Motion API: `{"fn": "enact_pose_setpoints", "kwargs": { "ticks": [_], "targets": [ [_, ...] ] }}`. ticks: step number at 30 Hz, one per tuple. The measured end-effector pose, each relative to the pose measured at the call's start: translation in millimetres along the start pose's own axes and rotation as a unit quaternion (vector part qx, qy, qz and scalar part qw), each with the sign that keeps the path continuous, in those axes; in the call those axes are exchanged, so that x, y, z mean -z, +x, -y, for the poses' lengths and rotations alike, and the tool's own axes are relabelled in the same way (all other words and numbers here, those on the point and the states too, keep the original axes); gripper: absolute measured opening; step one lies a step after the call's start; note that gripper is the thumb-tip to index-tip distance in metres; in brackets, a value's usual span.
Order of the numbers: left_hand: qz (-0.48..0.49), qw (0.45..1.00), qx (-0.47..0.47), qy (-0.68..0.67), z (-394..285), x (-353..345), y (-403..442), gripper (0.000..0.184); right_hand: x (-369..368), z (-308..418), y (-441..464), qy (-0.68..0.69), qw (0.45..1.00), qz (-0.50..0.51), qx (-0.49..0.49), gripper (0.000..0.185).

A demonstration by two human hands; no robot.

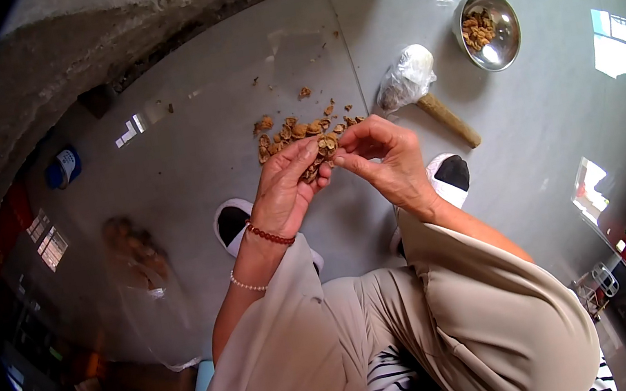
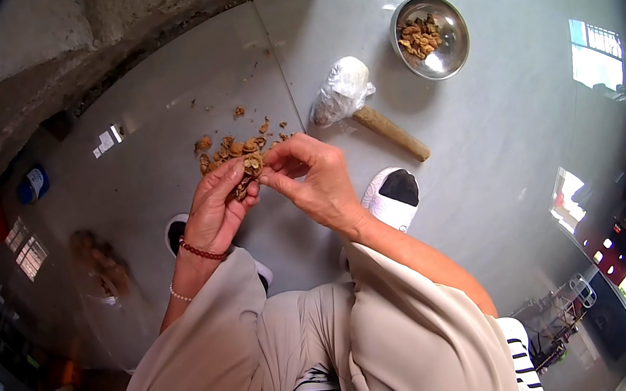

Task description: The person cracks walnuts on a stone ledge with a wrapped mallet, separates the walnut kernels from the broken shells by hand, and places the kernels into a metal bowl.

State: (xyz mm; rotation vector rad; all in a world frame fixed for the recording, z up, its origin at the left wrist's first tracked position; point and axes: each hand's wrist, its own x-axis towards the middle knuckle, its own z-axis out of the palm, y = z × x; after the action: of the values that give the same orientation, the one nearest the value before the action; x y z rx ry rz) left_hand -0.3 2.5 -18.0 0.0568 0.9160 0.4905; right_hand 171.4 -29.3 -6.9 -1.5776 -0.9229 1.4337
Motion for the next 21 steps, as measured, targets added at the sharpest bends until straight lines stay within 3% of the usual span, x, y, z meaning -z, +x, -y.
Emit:
{"fn": "enact_pose_setpoints", "kwargs": {
  "ticks": [6,12,21],
  "targets": [
    [-0.034,0.999,-0.001,0.022,-2,-9,-3,0.019,1,4,0,-0.019,1.0,-0.01,-0.004,0.018],
    [0.005,0.994,-0.018,0.108,-10,-11,-5,0.026,2,5,0,-0.037,0.998,-0.016,0.047,0.015],
    [-0.003,0.994,-0.023,0.105,-12,-13,-7,0.029,4,10,2,-0.098,0.985,0.012,0.139,0.016]
  ]
}}
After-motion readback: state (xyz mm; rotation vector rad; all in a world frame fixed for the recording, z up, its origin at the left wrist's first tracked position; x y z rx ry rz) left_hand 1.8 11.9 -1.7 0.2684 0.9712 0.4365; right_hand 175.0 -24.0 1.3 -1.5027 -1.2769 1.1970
